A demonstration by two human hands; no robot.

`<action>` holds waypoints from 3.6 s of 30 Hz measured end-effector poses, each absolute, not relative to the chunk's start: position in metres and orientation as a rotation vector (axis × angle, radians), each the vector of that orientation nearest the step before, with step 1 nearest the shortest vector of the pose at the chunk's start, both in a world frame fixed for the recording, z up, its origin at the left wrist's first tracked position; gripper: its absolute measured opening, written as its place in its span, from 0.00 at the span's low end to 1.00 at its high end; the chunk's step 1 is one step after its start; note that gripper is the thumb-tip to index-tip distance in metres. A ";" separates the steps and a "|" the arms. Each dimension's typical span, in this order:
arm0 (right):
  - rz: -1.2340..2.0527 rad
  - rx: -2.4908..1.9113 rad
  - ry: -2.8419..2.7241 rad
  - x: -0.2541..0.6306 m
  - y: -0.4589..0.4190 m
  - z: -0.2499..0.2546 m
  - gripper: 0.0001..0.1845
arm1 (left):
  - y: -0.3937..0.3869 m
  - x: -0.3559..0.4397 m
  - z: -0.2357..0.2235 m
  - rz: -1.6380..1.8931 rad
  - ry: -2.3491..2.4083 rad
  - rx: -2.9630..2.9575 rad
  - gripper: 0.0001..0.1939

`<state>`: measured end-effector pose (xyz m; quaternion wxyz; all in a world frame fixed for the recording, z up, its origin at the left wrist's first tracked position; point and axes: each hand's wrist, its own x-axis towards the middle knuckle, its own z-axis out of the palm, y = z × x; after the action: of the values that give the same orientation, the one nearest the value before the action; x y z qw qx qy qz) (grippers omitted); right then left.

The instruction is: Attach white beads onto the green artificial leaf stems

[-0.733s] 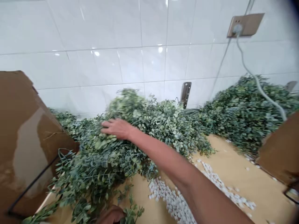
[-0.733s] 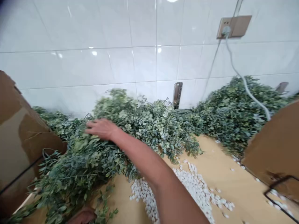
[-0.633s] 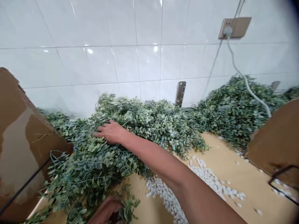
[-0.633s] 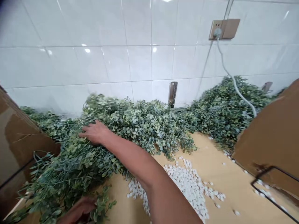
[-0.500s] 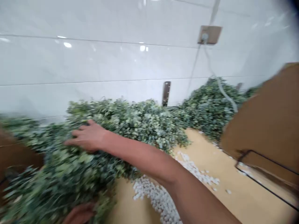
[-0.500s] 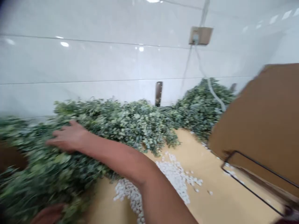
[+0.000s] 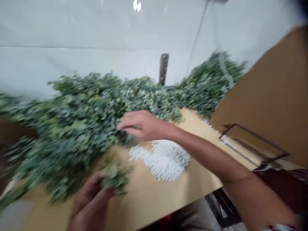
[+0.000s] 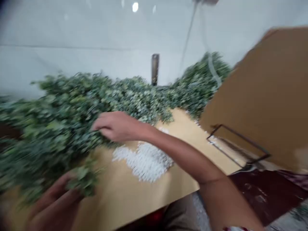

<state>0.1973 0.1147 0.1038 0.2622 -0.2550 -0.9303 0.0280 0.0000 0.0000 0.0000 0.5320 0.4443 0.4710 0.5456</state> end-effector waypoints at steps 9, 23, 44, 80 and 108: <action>0.961 -1.033 -1.914 0.245 -0.025 0.029 0.11 | -0.045 0.071 -0.009 1.217 0.774 0.689 0.10; 0.610 -1.015 -1.767 0.252 -0.106 -0.033 0.05 | -0.083 0.078 -0.034 0.793 0.621 0.651 0.28; 0.154 -1.687 -1.954 0.338 -0.016 -0.047 0.10 | -0.061 0.071 -0.026 1.143 0.991 1.043 0.06; 0.265 -1.826 -1.838 0.329 -0.028 -0.050 0.03 | -0.037 0.130 -0.030 0.971 0.804 0.809 0.09; 0.362 -1.547 -1.835 0.344 -0.044 -0.059 0.04 | -0.035 0.129 -0.037 0.936 0.864 0.938 0.03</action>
<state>0.3435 -0.0438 -0.0591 0.3495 -0.5971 -0.7084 0.1396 0.1288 -0.0353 -0.0370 0.7032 0.4215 0.3882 0.4208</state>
